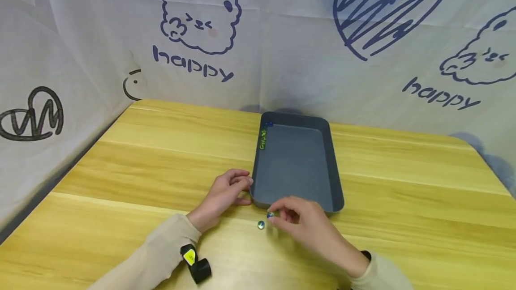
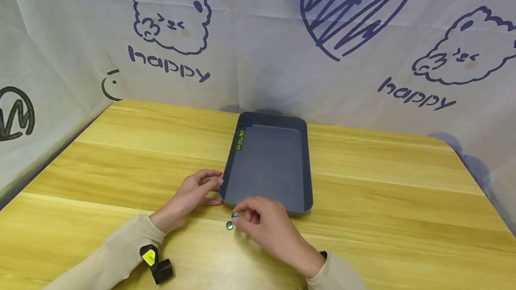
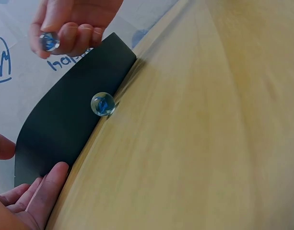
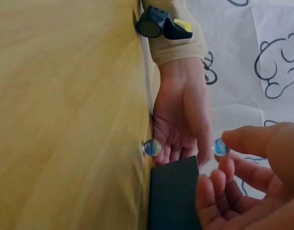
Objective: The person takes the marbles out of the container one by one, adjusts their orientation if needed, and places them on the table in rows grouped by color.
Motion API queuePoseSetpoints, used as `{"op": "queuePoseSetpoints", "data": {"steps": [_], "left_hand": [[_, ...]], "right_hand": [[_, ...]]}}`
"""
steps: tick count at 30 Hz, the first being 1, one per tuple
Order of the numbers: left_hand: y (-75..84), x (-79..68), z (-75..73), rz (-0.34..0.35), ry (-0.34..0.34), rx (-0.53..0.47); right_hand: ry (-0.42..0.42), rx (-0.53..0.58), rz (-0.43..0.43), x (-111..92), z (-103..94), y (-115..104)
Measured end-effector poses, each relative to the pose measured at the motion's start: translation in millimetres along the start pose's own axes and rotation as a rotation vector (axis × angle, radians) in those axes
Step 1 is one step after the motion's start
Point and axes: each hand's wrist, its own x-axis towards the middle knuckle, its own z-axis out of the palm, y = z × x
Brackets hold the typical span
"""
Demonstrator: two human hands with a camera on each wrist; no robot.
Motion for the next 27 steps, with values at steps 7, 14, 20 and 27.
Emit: {"op": "queuePoseSetpoints", "data": {"steps": [7, 14, 20, 27], "left_hand": [[-1.4, 1.1, 3.5, -0.005, -0.008, -0.003], [-1.0, -0.3, 3.2, 0.002, -0.003, 0.001], [-0.5, -1.4, 0.6, -0.001, 0.008, 0.004], [-0.4, -0.7, 1.1, -0.002, 0.002, 0.002]], "right_hand": [[-0.042, -0.012, 0.038, -5.1, -1.9, 3.6], [-0.091, 0.036, 0.13, -13.7, -2.0, 12.0], [-0.12, 0.069, 0.16, -12.3, 1.2, 20.8], [-0.131, 0.024, 0.13, -9.2, 0.1, 26.9]]}}
